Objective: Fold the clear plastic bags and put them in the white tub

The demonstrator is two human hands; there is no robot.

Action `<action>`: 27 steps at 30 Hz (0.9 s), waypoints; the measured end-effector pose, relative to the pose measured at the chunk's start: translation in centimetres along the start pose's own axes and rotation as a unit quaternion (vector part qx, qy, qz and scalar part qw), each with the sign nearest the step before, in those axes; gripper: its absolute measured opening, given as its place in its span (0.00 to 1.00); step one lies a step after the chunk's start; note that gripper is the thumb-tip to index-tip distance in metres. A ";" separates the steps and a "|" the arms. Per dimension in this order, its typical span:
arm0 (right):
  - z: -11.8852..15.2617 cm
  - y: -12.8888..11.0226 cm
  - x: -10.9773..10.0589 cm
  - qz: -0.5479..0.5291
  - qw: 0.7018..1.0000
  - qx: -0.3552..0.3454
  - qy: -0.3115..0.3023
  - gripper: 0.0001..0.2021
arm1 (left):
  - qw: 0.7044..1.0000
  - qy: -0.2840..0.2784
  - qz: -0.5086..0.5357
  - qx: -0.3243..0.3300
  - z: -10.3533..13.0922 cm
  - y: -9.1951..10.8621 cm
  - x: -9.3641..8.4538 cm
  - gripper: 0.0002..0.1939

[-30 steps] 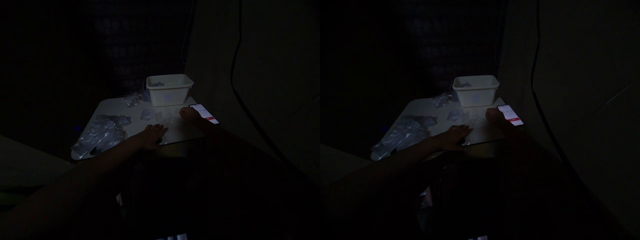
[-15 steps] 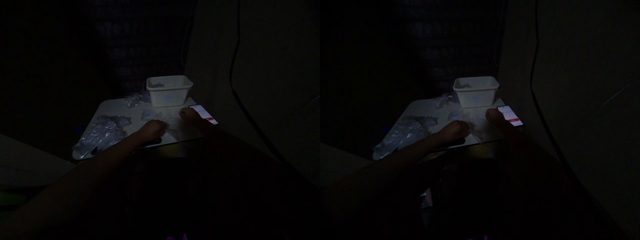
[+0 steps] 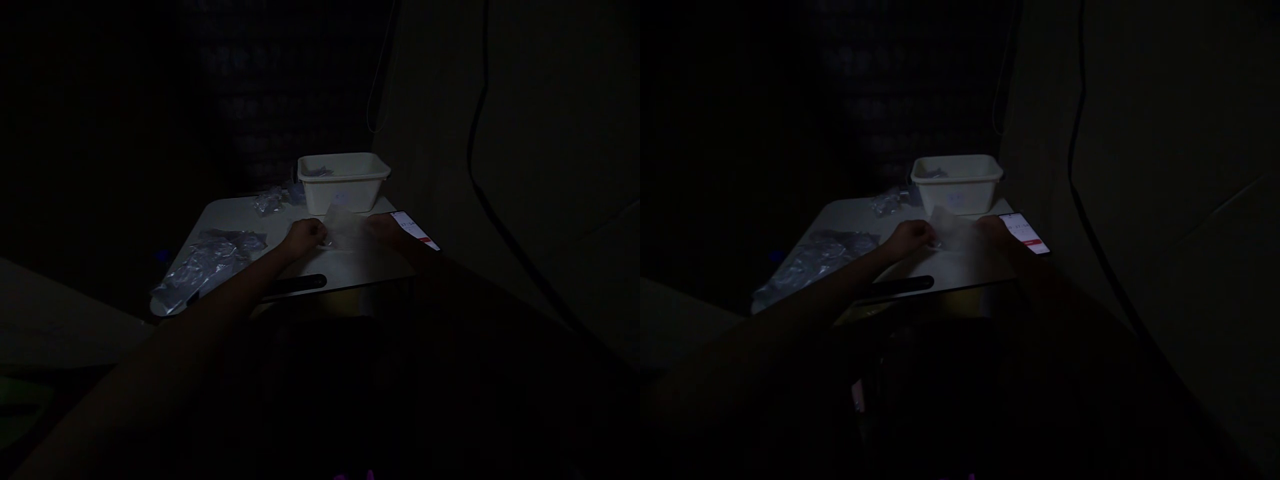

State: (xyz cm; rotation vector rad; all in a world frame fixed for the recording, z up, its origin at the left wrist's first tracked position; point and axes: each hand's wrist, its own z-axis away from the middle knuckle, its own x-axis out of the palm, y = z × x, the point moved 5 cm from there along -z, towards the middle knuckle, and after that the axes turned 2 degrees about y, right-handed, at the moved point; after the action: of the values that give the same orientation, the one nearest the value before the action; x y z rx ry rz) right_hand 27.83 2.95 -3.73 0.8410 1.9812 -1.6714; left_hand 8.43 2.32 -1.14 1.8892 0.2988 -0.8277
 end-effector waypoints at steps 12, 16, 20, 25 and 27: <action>0.5 0.4 -0.4 -0.180 0.970 0.164 -0.019 0.08 | 0.968 0.074 0.204 -0.126 -2.0 -1.7 -0.1 0.06; 0.7 0.7 -0.1 -0.184 0.970 0.143 -0.076 0.10 | 0.965 0.079 0.206 -0.142 -2.2 -1.8 0.3 0.06; 1.2 0.2 0.1 -0.107 0.983 0.075 -0.129 0.07 | 0.959 0.083 0.204 -0.176 -1.8 -1.9 0.4 0.08; 1.3 0.1 -0.2 -0.062 0.989 0.106 -0.082 0.09 | 0.938 0.041 0.195 -0.286 -0.4 -3.0 0.4 0.14; 1.2 0.1 -0.1 -0.030 0.990 0.104 -0.088 0.09 | 0.928 0.005 0.203 -0.314 0.2 -3.4 0.8 0.13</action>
State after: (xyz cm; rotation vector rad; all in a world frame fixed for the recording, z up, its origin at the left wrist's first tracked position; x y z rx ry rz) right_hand 27.87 1.77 -3.95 0.6841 1.7515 -1.9410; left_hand 7.07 3.62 -4.13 1.2838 0.1428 -0.3743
